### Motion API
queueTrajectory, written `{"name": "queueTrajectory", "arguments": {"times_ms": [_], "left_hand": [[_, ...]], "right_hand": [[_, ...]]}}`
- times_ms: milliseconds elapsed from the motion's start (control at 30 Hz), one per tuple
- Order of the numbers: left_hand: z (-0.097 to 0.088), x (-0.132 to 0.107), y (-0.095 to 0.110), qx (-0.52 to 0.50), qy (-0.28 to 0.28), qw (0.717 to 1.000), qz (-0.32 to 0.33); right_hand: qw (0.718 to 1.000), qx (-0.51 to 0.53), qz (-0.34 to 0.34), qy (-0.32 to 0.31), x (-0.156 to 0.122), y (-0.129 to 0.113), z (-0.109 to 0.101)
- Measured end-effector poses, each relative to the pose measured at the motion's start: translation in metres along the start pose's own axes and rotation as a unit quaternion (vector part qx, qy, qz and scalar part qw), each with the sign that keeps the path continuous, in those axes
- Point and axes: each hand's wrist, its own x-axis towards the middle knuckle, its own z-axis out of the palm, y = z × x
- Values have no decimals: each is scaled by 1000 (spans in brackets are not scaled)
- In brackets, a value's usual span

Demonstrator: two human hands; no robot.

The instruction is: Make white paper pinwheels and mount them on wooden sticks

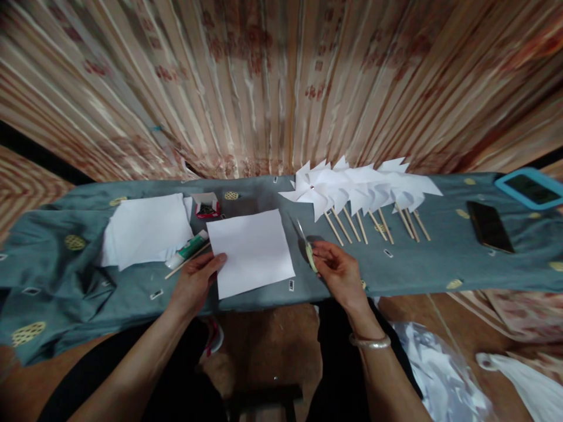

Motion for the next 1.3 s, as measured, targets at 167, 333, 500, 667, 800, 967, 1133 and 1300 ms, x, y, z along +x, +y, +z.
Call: {"name": "queueTrajectory", "arguments": {"times_ms": [167, 333, 500, 667, 800, 967, 1133, 1300], "left_hand": [[-1, 0, 0, -48, -4, 999, -2], [0, -1, -3, -49, -8, 999, -4], [-1, -2, -8, -24, -9, 1000, 5], [-1, -4, -7, -7, 3, 1000, 13], [-1, -4, -1, -9, 16, 1000, 13], [-6, -1, 2, 16, 40, 998, 38], [-6, 2, 1, 5, 42, 998, 38], [-7, 3, 2, 12, 48, 998, 41]], "right_hand": [[987, 135, 75, -40, -3, -9, 8], [991, 103, 41, -80, -9, -16, 17], [989, 91, 32, -110, -14, -18, 25], [988, 104, 38, -112, -15, -18, 27], [984, 121, 44, -124, -13, -21, 23], [983, 124, 44, -129, -14, -23, 22], [984, 100, 20, -145, -18, -23, 31], [987, 94, -1, -128, -20, -21, 34]]}}
